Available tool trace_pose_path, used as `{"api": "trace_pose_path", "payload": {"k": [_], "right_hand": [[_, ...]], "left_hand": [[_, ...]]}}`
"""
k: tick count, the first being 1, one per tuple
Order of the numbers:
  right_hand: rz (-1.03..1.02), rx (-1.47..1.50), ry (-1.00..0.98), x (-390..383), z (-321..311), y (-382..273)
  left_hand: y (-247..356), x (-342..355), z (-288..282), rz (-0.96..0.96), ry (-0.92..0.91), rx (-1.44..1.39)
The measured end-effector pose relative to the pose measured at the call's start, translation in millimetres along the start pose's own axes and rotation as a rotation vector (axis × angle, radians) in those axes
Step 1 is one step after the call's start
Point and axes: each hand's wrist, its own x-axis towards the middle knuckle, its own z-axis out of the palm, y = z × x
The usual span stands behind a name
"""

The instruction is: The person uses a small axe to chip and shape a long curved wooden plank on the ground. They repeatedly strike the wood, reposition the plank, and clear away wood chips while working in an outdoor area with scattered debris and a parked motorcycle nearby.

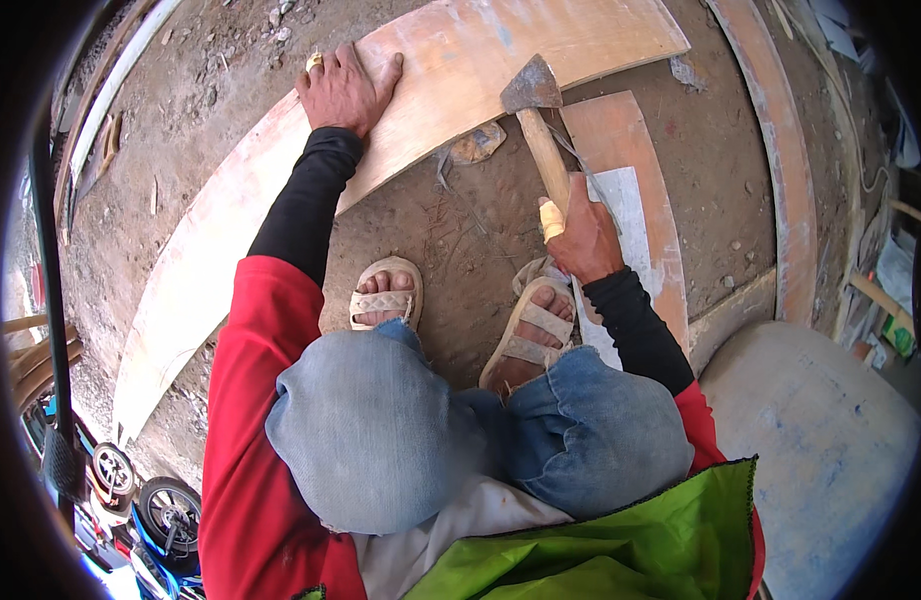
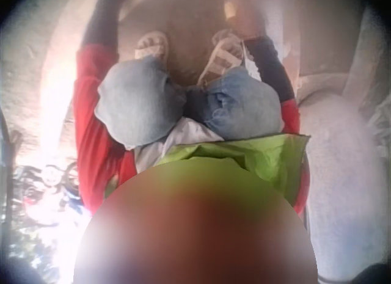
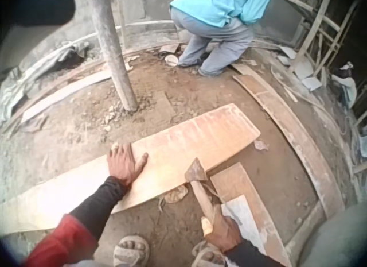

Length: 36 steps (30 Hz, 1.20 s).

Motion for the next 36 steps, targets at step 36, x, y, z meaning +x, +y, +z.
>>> {"api": "trace_pose_path", "payload": {"k": [36], "right_hand": [[-0.168,-0.05,0.128,2.9,19.1,30.1]], "left_hand": [[11.6,-108.3,-37.2,0.285,0.299,-0.575]]}}
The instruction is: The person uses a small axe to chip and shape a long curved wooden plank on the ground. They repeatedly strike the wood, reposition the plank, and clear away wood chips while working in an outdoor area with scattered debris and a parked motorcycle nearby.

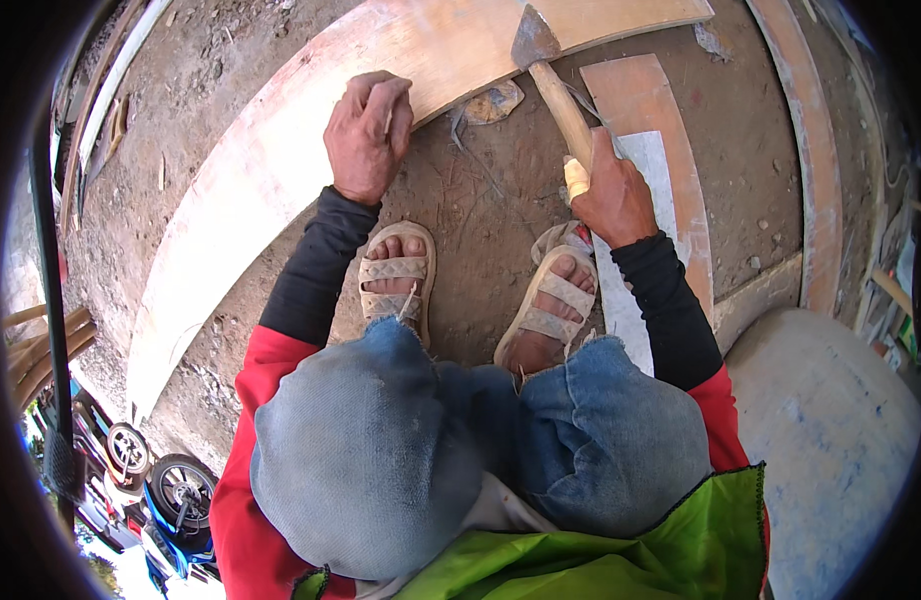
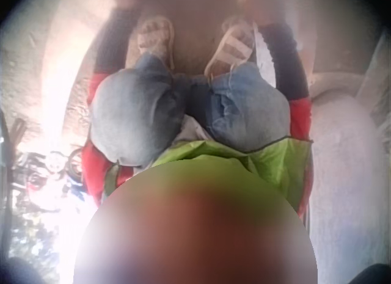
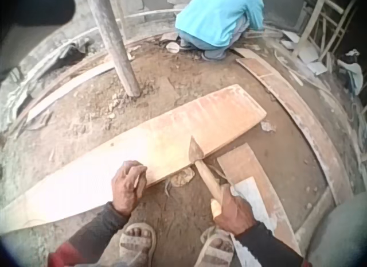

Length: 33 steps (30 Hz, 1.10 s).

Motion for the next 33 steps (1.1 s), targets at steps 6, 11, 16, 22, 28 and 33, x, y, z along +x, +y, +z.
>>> {"api": "trace_pose_path", "payload": {"k": [6,11,16,22,28,33], "right_hand": [[0.041,0.042,-0.019,-0.6,2.4,1.2],[0.026,0.012,0.008,-0.7,4.5,1.2],[0.046,0.041,-0.003,-0.7,7.2,-0.2],[0.023,0.064,0.003,-0.1,9.0,5.5],[-0.085,0.264,-0.022,3.1,-6.9,17.0],[-0.096,0.294,0.028,6.9,-22.8,26.7]], "left_hand": [[42.8,-78.1,-10.0,-0.087,-0.391,-0.027],[38.0,-75.2,14.3,-0.036,-0.572,0.105],[37.4,-60.4,28.0,0.053,-0.625,0.173],[39.1,-51.1,36.6,0.173,-0.651,0.246],[55.8,-48.0,16.7,0.14,-0.472,0.213],[67.9,-56.6,-36.8,-0.203,-0.441,0.134]]}}
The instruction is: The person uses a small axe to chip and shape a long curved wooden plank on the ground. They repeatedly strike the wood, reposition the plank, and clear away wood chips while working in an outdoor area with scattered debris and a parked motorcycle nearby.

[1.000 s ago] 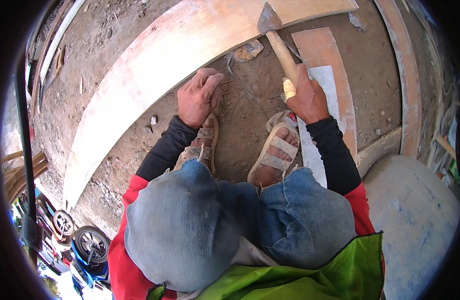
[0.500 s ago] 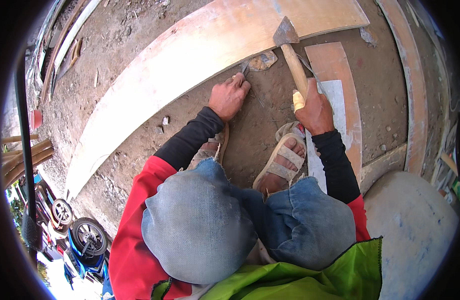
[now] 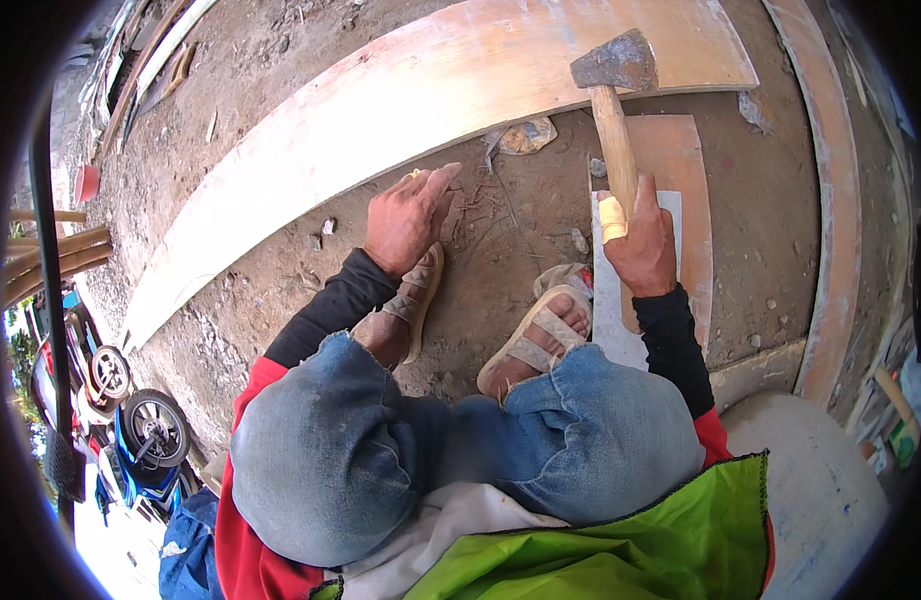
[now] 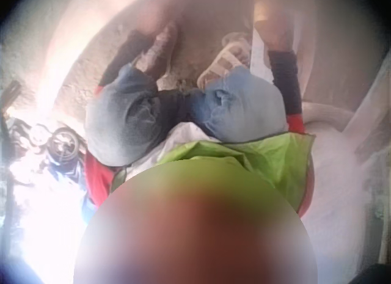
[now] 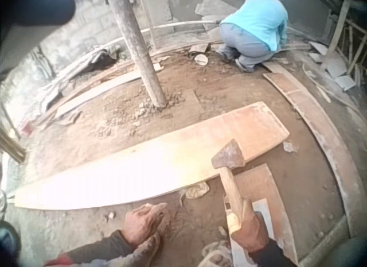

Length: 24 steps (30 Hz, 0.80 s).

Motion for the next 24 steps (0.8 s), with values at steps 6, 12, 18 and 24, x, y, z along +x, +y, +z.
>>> {"api": "trace_pose_path", "payload": {"k": [6,12,18,24], "right_hand": [[0.022,-0.292,-0.147,24.2,-13.4,20.8],[-0.006,-0.286,-0.151,27.5,-12.1,33.5],[-0.057,0.005,-0.159,-7.9,5.5,0.4],[-0.058,-0.101,-0.318,-65.1,63.3,-63.0]], "left_hand": [[-62.1,-46.7,-65.2,-0.176,-0.014,-0.06],[-149.7,-114.1,-114.3,-0.698,0.374,-0.267],[-205.6,-155.2,-115.3,-0.762,0.587,-0.254],[-219.5,-107.1,-101.1,-0.406,0.442,-0.316]]}}
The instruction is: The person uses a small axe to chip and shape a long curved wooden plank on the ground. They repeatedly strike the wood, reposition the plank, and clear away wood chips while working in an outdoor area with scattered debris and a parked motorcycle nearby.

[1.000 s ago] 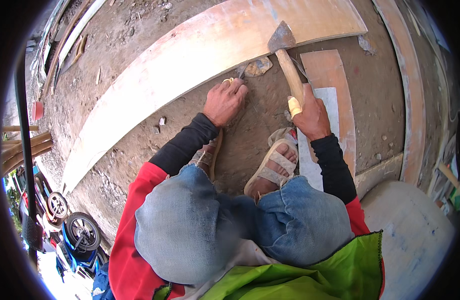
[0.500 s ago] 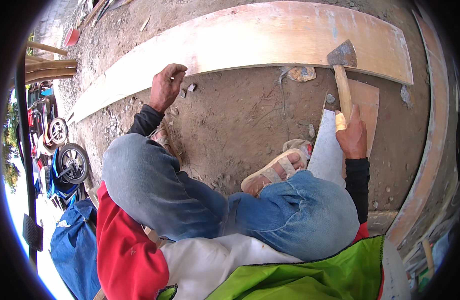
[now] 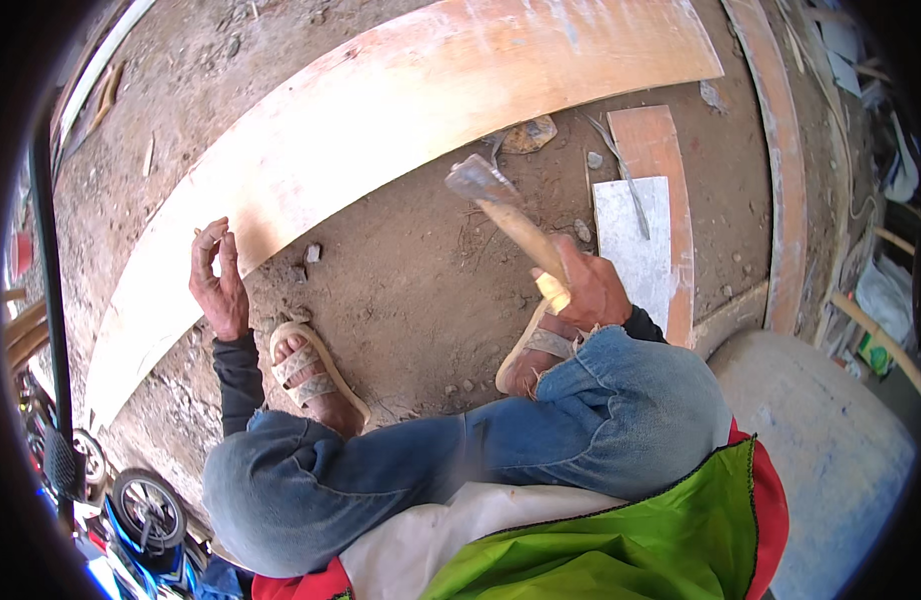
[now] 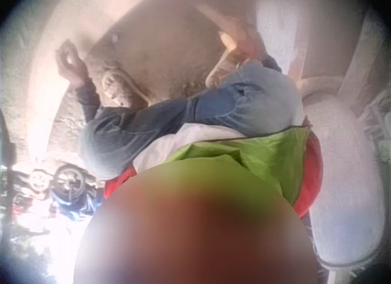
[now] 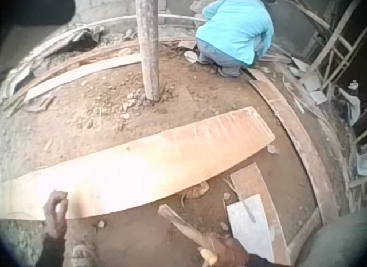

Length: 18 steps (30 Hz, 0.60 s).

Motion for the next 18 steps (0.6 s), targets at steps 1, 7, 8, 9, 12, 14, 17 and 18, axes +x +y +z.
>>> {"api": "trace_pose_path", "payload": {"k": [1,7,8,9,12,14,17,18], "right_hand": [[-0.112,-0.049,0.081,1.5,10.7,-15.4],[-0.052,-0.148,-0.08,54.2,22.1,-81.8],[0.097,-0.173,-0.185,63.4,23.7,-91.8],[0.14,-0.154,-0.172,66.4,24.4,-101.8],[0.184,-0.023,-0.074,62.2,27.8,-126.4],[0.216,-0.043,-0.002,53.5,37.9,-138.9],[0.298,-0.091,0.025,33.9,51.9,-153.5],[0.299,-0.121,0.023,26.1,54.8,-159.1]], "left_hand": [[2.0,8.4,6.9,0.104,-0.033,0.034],[7.5,38.8,29.7,0.207,-0.252,-0.213],[7.1,41.7,31.4,0.281,-0.271,-0.151],[6.5,43.2,31.8,0.32,-0.355,-0.161],[5.0,46.0,40.8,0.437,-0.406,-0.211],[5.5,44.0,49.7,0.464,-0.413,-0.307],[7.2,39.5,63.9,0.525,-0.4,-0.394],[7.4,37.9,67.6,0.539,-0.394,-0.406]]}}
